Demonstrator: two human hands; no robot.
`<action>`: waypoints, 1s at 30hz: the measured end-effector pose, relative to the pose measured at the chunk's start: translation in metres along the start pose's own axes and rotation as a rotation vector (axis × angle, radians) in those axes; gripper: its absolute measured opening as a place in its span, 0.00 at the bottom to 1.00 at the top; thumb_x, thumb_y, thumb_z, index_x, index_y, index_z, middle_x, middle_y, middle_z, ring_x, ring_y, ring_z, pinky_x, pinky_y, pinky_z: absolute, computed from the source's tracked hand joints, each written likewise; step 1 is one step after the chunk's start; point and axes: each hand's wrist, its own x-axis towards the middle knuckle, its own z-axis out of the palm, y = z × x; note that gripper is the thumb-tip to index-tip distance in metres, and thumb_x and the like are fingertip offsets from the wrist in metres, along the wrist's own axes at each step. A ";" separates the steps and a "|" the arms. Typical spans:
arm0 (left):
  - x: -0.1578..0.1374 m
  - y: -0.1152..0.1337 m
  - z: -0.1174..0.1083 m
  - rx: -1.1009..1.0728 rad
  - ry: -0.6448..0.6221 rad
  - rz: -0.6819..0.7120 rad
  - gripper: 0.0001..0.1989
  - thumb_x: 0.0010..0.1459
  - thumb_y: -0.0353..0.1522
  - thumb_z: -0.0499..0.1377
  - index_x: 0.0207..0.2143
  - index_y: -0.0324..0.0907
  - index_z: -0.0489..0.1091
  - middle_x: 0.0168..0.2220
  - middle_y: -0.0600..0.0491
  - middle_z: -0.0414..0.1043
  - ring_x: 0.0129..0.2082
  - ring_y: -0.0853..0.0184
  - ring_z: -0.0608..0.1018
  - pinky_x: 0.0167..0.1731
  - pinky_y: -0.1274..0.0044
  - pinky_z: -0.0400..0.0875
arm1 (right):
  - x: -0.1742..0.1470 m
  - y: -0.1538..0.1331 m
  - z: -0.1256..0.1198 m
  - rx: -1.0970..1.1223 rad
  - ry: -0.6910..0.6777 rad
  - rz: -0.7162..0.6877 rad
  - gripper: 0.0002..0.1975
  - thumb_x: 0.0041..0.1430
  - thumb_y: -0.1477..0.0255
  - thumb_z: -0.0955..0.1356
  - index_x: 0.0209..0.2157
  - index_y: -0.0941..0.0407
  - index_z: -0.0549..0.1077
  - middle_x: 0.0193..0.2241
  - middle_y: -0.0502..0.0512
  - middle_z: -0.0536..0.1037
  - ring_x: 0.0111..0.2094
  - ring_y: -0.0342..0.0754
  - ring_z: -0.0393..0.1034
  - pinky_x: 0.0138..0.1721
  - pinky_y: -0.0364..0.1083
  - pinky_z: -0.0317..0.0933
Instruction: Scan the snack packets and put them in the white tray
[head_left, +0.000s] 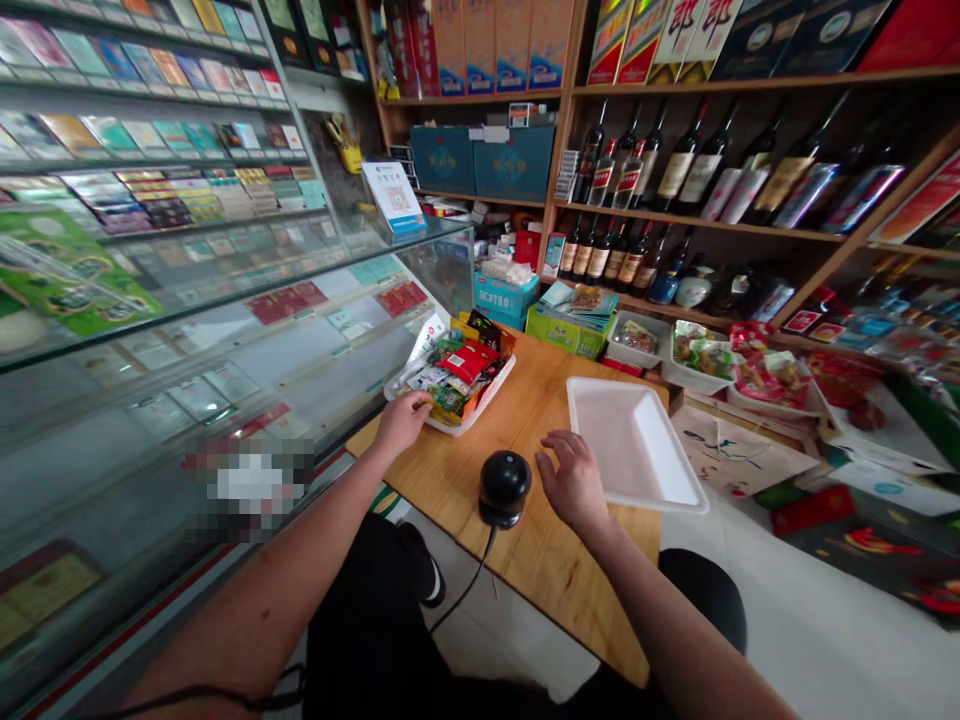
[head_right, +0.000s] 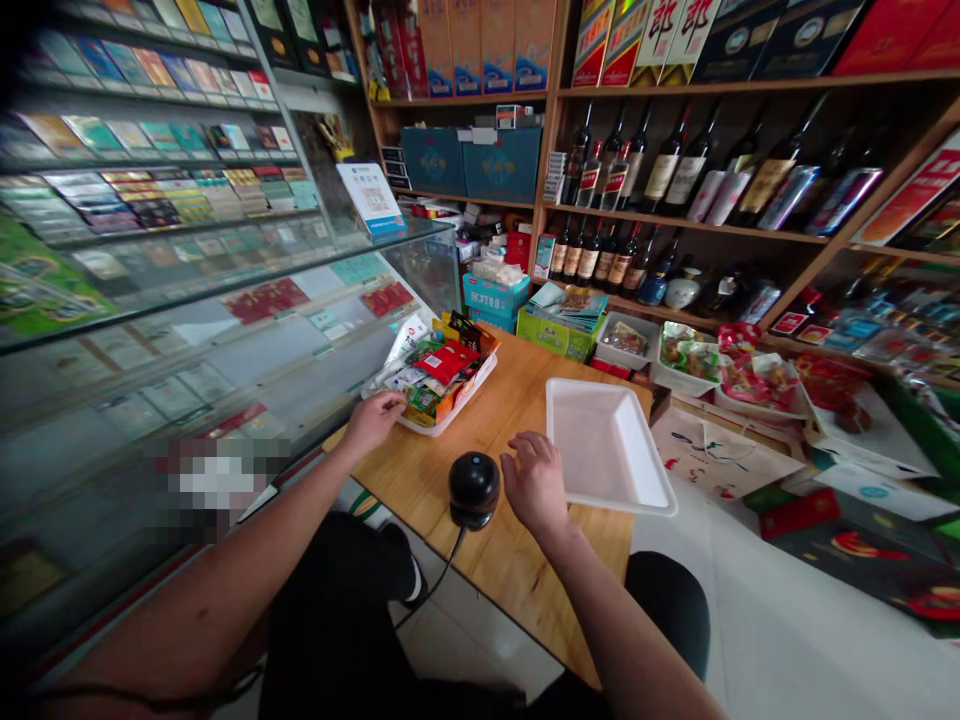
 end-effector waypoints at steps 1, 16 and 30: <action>0.002 0.004 -0.003 0.004 0.009 0.003 0.11 0.46 0.19 0.69 0.28 0.45 0.79 0.32 0.51 0.78 0.37 0.60 0.77 0.44 0.78 0.69 | 0.005 -0.006 0.001 0.029 -0.003 -0.005 0.12 0.68 0.67 0.65 0.44 0.58 0.77 0.47 0.63 0.78 0.51 0.54 0.70 0.57 0.55 0.65; -0.016 0.087 -0.006 -0.425 0.017 -0.101 0.14 0.49 0.36 0.73 0.27 0.39 0.71 0.21 0.56 0.69 0.18 0.75 0.67 0.19 0.82 0.55 | 0.087 -0.060 0.015 0.518 -0.172 0.323 0.12 0.61 0.63 0.68 0.38 0.56 0.79 0.34 0.52 0.82 0.35 0.45 0.75 0.38 0.44 0.64; -0.029 0.103 0.030 -0.381 -0.123 -0.093 0.12 0.49 0.36 0.73 0.30 0.38 0.75 0.23 0.54 0.71 0.20 0.73 0.69 0.19 0.81 0.57 | 0.096 -0.058 0.013 0.627 -0.206 0.337 0.12 0.57 0.63 0.68 0.31 0.58 0.78 0.28 0.49 0.78 0.28 0.42 0.68 0.31 0.41 0.59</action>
